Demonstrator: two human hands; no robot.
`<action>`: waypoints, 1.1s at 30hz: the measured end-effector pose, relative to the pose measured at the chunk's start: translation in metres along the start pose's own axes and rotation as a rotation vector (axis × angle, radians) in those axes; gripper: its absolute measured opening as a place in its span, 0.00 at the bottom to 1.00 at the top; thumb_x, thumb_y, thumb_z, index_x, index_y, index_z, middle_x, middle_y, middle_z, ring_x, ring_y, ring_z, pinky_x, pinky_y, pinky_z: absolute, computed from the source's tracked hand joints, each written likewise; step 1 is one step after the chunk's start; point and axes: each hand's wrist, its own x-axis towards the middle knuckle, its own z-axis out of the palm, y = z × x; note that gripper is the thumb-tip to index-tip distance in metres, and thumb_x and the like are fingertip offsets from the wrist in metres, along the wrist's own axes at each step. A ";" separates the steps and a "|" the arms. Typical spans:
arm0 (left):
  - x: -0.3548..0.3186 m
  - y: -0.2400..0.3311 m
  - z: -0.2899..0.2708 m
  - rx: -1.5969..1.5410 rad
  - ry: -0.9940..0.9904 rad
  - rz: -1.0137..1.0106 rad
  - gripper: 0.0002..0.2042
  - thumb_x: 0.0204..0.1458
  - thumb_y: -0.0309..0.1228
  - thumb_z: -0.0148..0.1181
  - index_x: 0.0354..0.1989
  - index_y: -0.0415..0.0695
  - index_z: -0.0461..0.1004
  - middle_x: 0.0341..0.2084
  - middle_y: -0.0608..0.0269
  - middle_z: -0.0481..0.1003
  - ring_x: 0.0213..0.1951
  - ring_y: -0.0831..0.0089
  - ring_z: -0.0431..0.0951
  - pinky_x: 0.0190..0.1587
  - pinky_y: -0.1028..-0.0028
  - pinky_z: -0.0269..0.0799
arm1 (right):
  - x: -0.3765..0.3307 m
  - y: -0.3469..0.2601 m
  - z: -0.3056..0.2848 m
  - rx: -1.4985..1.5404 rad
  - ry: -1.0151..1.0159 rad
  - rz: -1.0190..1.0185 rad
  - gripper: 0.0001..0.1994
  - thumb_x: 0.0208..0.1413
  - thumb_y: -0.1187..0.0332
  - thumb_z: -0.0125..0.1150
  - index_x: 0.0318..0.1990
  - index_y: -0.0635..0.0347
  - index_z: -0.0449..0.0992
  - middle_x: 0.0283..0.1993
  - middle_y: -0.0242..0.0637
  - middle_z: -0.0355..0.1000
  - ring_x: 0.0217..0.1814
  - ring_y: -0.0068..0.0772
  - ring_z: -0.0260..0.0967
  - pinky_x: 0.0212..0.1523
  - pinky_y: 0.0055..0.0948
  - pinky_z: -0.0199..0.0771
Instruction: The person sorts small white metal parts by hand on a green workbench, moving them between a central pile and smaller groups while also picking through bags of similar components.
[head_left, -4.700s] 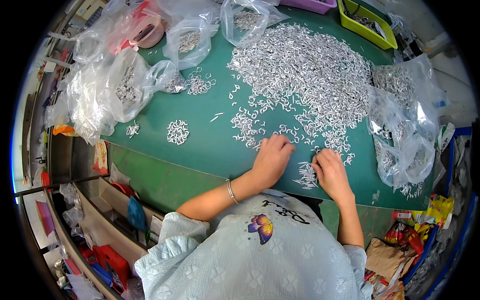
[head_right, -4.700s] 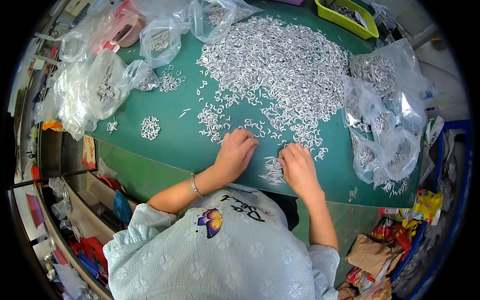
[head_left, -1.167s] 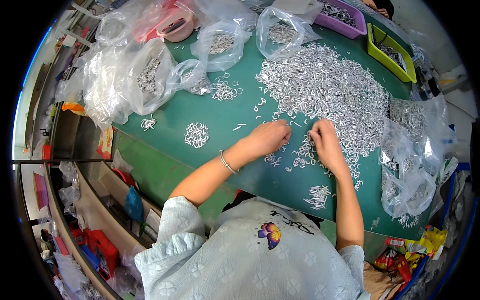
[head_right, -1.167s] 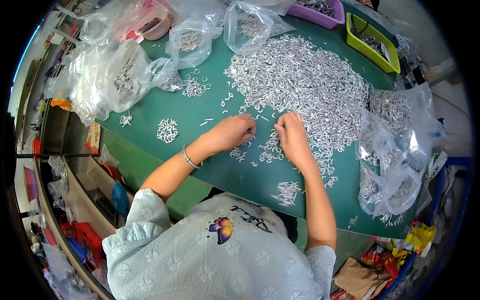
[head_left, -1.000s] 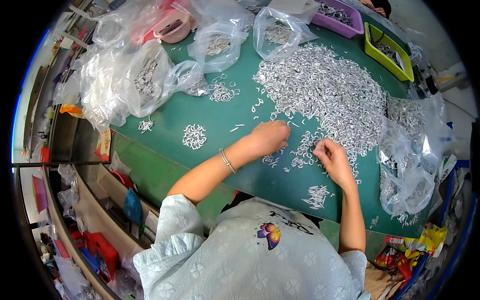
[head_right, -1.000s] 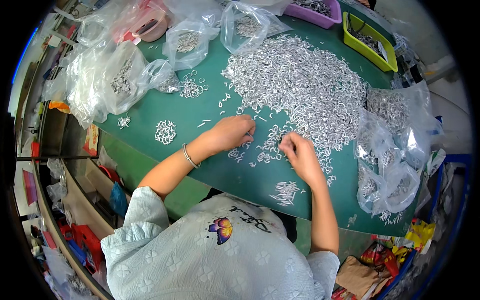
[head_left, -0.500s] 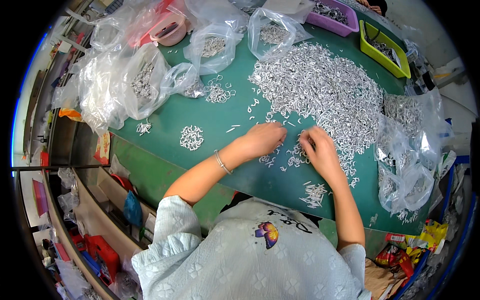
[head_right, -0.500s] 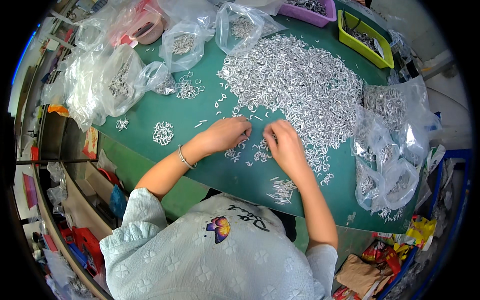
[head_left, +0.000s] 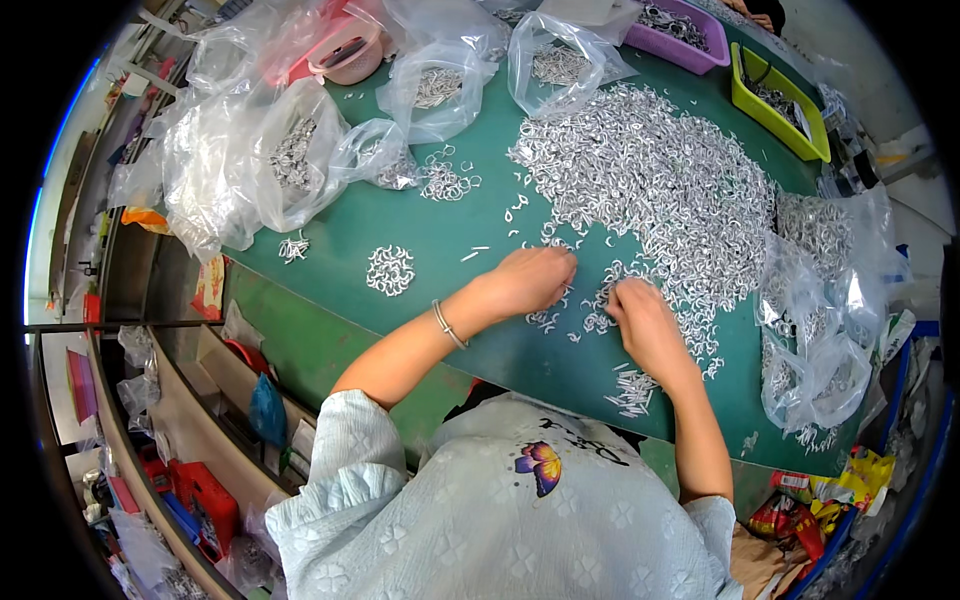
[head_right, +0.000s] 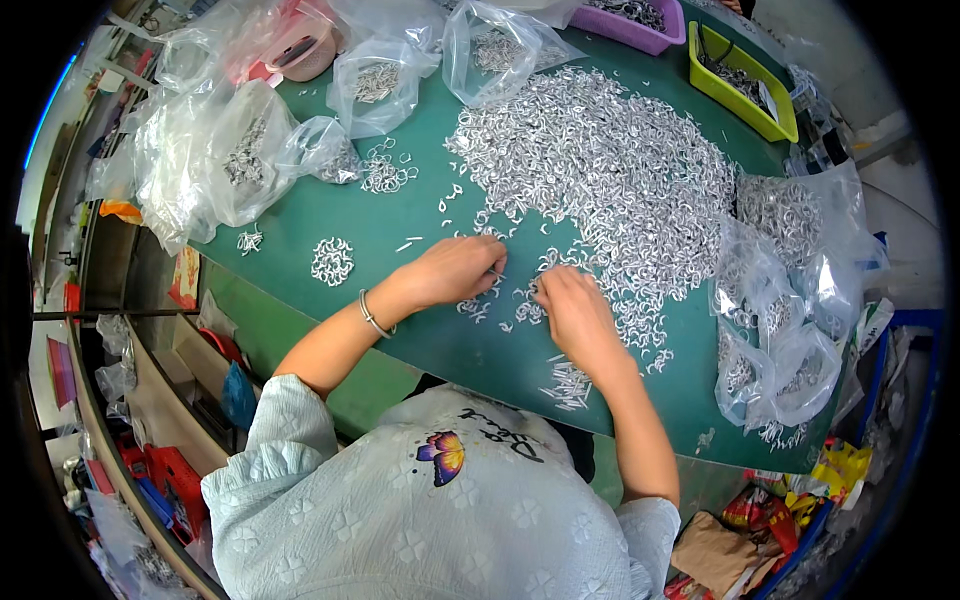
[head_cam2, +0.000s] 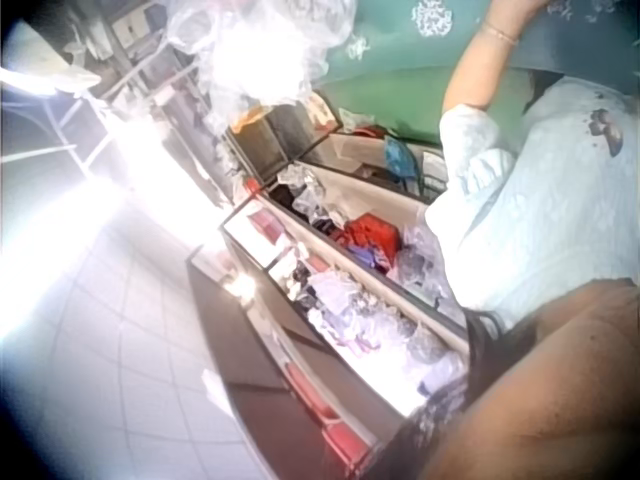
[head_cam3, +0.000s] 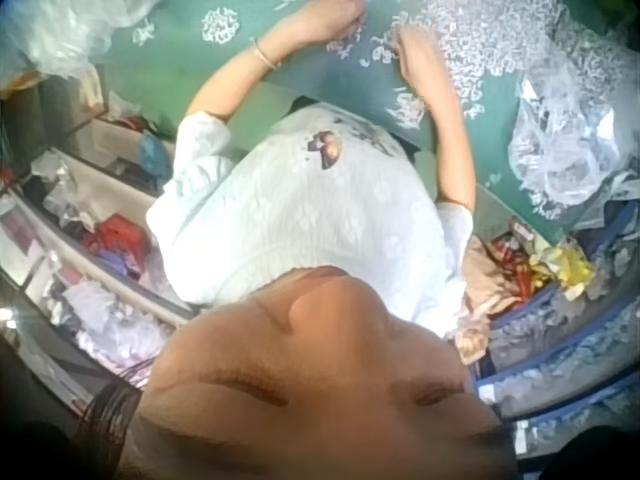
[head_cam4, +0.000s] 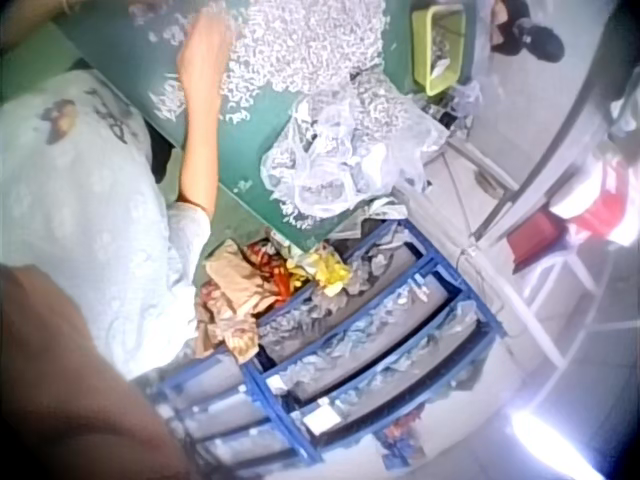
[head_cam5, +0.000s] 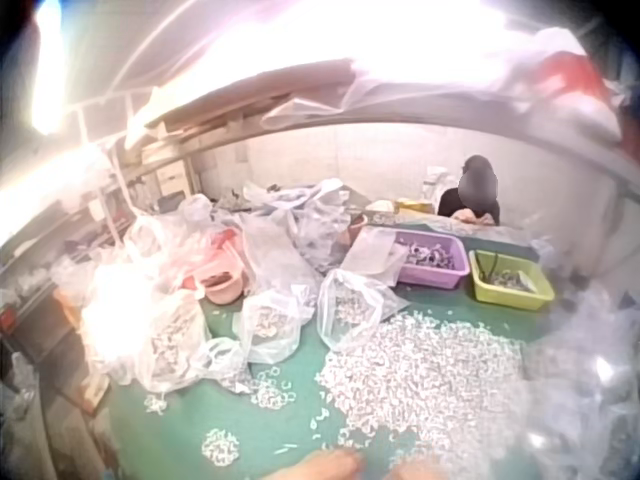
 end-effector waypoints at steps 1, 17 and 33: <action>0.000 0.000 -0.001 0.006 -0.007 0.001 0.06 0.50 0.25 0.59 0.35 0.41 0.71 0.34 0.54 0.74 0.39 0.51 0.76 0.40 0.58 0.72 | -0.008 -0.004 -0.003 0.005 -0.012 -0.001 0.05 0.53 0.77 0.57 0.31 0.63 0.66 0.31 0.44 0.63 0.37 0.49 0.62 0.41 0.40 0.62; -0.004 0.000 0.000 0.069 0.035 0.028 0.09 0.52 0.25 0.59 0.39 0.43 0.68 0.34 0.56 0.71 0.38 0.52 0.75 0.38 0.58 0.70 | -0.065 0.000 -0.012 -0.071 -0.087 -0.033 0.07 0.46 0.74 0.65 0.34 0.61 0.74 0.35 0.36 0.65 0.41 0.41 0.63 0.43 0.38 0.63; 0.010 0.004 0.004 -0.044 0.081 0.078 0.05 0.54 0.27 0.59 0.34 0.41 0.69 0.32 0.54 0.70 0.35 0.51 0.74 0.35 0.60 0.69 | -0.051 0.028 -0.023 -0.109 0.230 -0.036 0.10 0.48 0.77 0.63 0.39 0.64 0.75 0.48 0.39 0.72 0.54 0.44 0.68 0.52 0.38 0.66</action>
